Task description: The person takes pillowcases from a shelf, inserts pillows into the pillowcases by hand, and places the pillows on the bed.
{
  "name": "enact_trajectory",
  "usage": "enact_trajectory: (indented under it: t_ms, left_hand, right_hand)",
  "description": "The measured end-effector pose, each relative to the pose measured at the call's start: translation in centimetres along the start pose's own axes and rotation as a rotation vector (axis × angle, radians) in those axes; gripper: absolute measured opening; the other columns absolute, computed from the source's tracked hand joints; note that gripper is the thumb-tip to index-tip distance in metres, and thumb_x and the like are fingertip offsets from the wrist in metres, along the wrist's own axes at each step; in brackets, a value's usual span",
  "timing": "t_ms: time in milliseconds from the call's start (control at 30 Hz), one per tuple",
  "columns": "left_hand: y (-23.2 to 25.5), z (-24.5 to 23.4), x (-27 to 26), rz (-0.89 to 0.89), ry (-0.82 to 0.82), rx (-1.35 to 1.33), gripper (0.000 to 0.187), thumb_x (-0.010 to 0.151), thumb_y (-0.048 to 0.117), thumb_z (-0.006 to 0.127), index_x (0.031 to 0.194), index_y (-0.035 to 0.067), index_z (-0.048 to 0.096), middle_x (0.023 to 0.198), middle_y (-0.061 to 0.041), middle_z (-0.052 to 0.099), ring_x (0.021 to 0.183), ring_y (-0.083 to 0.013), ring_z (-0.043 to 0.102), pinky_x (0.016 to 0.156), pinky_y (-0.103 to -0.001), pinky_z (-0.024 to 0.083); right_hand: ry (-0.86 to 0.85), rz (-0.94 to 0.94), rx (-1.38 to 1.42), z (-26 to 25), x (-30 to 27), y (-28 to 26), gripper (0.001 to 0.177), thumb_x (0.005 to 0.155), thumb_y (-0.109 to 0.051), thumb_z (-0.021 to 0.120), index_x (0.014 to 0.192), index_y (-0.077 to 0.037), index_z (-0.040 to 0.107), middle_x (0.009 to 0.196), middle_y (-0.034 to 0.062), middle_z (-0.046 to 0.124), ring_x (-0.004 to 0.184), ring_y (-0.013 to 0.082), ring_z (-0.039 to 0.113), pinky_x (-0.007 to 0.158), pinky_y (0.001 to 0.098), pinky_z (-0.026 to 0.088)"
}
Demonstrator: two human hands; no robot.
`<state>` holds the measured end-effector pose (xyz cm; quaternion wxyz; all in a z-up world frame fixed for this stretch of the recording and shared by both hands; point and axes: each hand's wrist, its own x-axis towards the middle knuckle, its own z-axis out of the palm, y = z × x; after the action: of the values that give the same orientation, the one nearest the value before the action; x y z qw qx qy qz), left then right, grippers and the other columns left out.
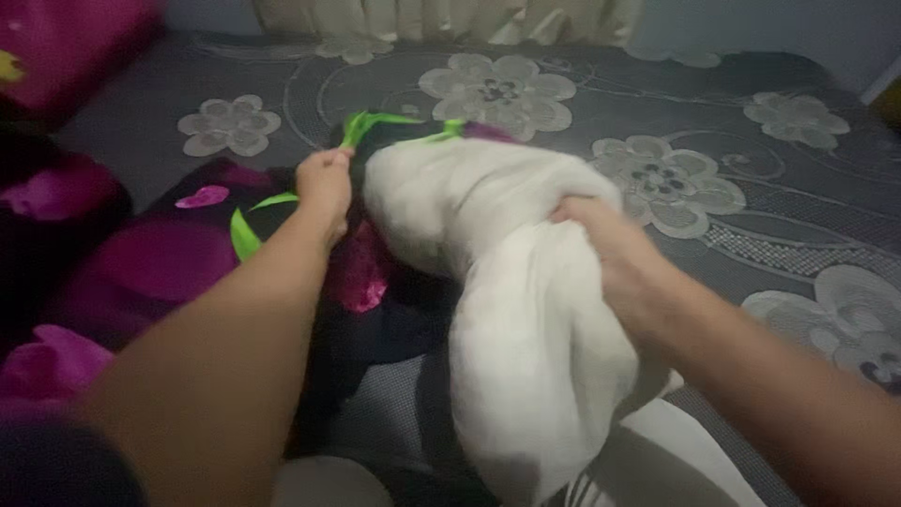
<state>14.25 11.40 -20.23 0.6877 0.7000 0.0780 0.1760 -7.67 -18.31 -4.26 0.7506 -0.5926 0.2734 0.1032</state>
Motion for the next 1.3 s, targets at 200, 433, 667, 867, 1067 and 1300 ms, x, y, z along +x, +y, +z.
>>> enact_trajectory:
  t_ms: [200, 433, 667, 867, 1067, 1300]
  left_hand:
    - [9.4, 6.4, -8.6, 0.101, -0.108, 0.413, 0.037, 0.099, 0.036, 0.060, 0.114, 0.003, 0.068, 0.112, -0.020, 0.074, 0.103, -0.0349, 0.069, 0.092, -0.045, 0.052]
    - [18.6, 0.1, -14.6, 0.130, -0.152, 0.609, 0.058, 0.075, 0.038, 0.085, 0.122, 0.008, 0.070, 0.123, -0.016, 0.071, 0.116, -0.0304, 0.069, 0.098, -0.041, 0.053]
    - [20.2, -3.9, -11.2, 0.351, -0.111, 0.784, 0.047, 0.087, 0.030, 0.079, 0.121, 0.002, 0.064, 0.117, -0.022, 0.068, 0.109, -0.0377, 0.066, 0.089, -0.045, 0.051]
    - [18.1, -9.2, -18.1, 0.351, -0.515, 0.435, 0.032, 0.087, 0.021, 0.072, 0.106, -0.003, 0.076, 0.101, -0.025, 0.075, 0.093, -0.0461, 0.072, 0.079, -0.046, 0.053]
    - [20.5, -15.1, -27.1, 0.267, -0.133, 1.061, 0.055, 0.059, 0.030, 0.090, 0.109, 0.012, 0.075, 0.106, -0.020, 0.073, 0.101, -0.0372, 0.070, 0.088, -0.048, 0.055]
    - [21.2, -16.0, -33.4, 0.632, 0.248, 1.045, 0.043, 0.070, 0.025, 0.084, 0.109, 0.014, 0.069, 0.103, -0.015, 0.072, 0.096, -0.0399, 0.070, 0.080, -0.052, 0.055]
  right_hand:
    - [-0.369, -0.054, 0.288, -1.4, 2.0, 0.5, 0.016, 0.089, -0.013, 0.054, 0.098, -0.004, 0.063, 0.091, 0.0098, 0.069, 0.076, 0.0247, 0.070, 0.073, 0.0391, 0.059]
    - [0.156, -0.310, -0.015, 1.7, -8.7, 0.1, 0.028, 0.082, -0.008, 0.064, 0.108, 0.001, 0.072, 0.099, 0.0137, 0.075, 0.086, 0.0259, 0.076, 0.078, 0.0401, 0.061]
    - [-0.247, -0.924, -0.870, 5.4, -21.0, 3.1, 0.062, 0.059, -0.021, 0.081, 0.120, -0.014, 0.075, 0.104, 0.0065, 0.082, 0.091, 0.0170, 0.078, 0.084, 0.0322, 0.059]
    - [-0.664, -0.852, -0.713, 5.4, -25.3, 8.8, 0.066, 0.058, -0.029, 0.082, 0.121, -0.012, 0.073, 0.107, 0.0059, 0.081, 0.097, 0.0161, 0.077, 0.088, 0.0298, 0.057]
    - [-0.722, -0.496, -0.782, 5.5, -18.1, 7.8, 0.064, 0.085, -0.049, 0.075, 0.131, -0.003, 0.078, 0.125, 0.0190, 0.080, 0.109, 0.0365, 0.069, 0.091, 0.0434, 0.054]
    - [-0.198, -0.639, -1.209, 8.1, -5.1, 11.6, 0.072, 0.086, -0.038, 0.085, 0.138, -0.004, 0.048, 0.124, 0.0175, 0.051, 0.096, 0.0301, 0.071, 0.076, 0.0448, 0.065]
